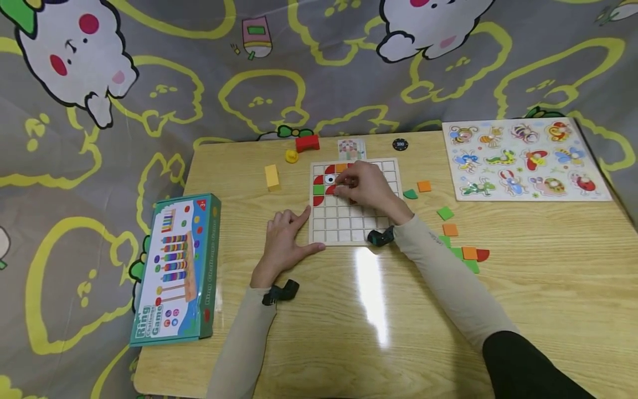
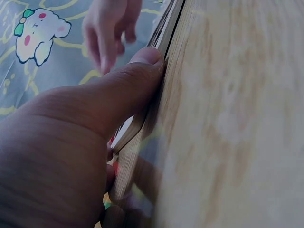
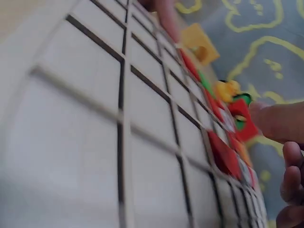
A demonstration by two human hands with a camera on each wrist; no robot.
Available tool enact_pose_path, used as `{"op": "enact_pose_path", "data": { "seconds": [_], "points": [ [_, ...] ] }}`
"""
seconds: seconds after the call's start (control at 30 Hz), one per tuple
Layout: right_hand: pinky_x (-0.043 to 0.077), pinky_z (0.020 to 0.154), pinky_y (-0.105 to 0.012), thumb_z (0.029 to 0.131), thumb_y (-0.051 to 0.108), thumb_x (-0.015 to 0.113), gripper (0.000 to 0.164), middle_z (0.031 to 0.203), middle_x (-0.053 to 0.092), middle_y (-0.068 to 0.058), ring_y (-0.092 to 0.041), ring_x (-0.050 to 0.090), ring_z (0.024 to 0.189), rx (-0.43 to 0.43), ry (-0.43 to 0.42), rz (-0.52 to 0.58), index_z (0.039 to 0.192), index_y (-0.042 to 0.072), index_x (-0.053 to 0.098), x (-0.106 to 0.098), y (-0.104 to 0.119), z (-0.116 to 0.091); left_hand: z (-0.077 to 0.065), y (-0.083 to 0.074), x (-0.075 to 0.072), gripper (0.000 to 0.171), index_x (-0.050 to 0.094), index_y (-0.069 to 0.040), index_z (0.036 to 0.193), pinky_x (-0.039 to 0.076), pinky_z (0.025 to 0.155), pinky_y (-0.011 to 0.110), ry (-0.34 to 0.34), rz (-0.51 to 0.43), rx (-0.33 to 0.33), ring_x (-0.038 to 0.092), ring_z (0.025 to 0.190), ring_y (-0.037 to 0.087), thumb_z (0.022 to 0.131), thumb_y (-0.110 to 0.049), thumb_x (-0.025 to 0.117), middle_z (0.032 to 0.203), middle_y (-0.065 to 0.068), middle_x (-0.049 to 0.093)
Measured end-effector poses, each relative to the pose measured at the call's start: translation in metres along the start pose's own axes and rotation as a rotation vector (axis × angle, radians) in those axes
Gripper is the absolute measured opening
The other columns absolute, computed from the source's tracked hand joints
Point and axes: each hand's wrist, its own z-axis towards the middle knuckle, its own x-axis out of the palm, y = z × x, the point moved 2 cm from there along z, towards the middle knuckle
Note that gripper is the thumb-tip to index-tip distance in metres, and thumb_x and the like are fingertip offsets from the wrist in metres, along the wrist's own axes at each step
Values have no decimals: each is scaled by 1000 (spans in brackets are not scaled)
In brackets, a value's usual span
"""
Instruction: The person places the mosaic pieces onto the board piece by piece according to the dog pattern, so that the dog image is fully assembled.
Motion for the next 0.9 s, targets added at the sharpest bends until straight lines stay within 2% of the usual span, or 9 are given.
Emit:
{"op": "enact_pose_path", "data": {
  "seconds": [0.1,0.2,0.4,0.5,0.57,0.7,0.9],
  "points": [
    [39,66,-32,83,25,81,19,81,63,-5,-18,51,71,13,-69,47,96,11,78,-25,-9,-26,0,-3,1,98,37,-26,153,22,78,34,5,-6,-4,32,89,18,73,-74,69,99,-2,42],
    [39,64,-27,83,26,81,17,79,62,-2,-16,51,70,72,-94,62,95,14,78,-55,-24,-66,0,-5,2,99,37,-25,153,22,79,34,2,-6,0,32,89,18,73,-74,69,99,-2,42],
    [41,63,-22,85,31,79,22,84,66,4,-12,54,72,232,-29,-36,102,18,76,-111,-55,-165,-1,-5,3,98,37,-25,153,22,79,35,-8,-4,-2,32,89,18,74,-73,70,99,-2,41],
    [42,62,-22,84,31,80,26,86,65,3,-9,54,72,288,4,-102,106,18,75,-128,-65,-208,-2,-3,2,98,36,-26,153,22,79,35,-5,-5,-10,32,89,18,74,-72,70,99,-1,42],
    [42,62,-21,84,29,80,27,88,66,3,-7,54,72,307,20,-126,107,17,74,-133,-70,-230,-3,-2,1,98,36,-26,153,22,79,35,-4,-5,-10,32,89,18,74,-72,71,99,-1,42],
    [41,62,-19,83,26,81,21,86,66,3,-1,54,72,314,-7,-176,102,18,75,-131,-78,-256,-4,-2,1,98,36,-26,153,22,80,36,-10,-10,-9,32,90,18,74,-71,71,99,-1,42],
    [41,61,-20,85,25,79,17,81,65,3,0,54,68,312,-36,-218,94,14,70,-128,-77,-264,-3,-5,1,97,37,-25,153,21,79,35,-15,-24,1,32,89,18,74,-70,73,98,-1,42]
  ]
}}
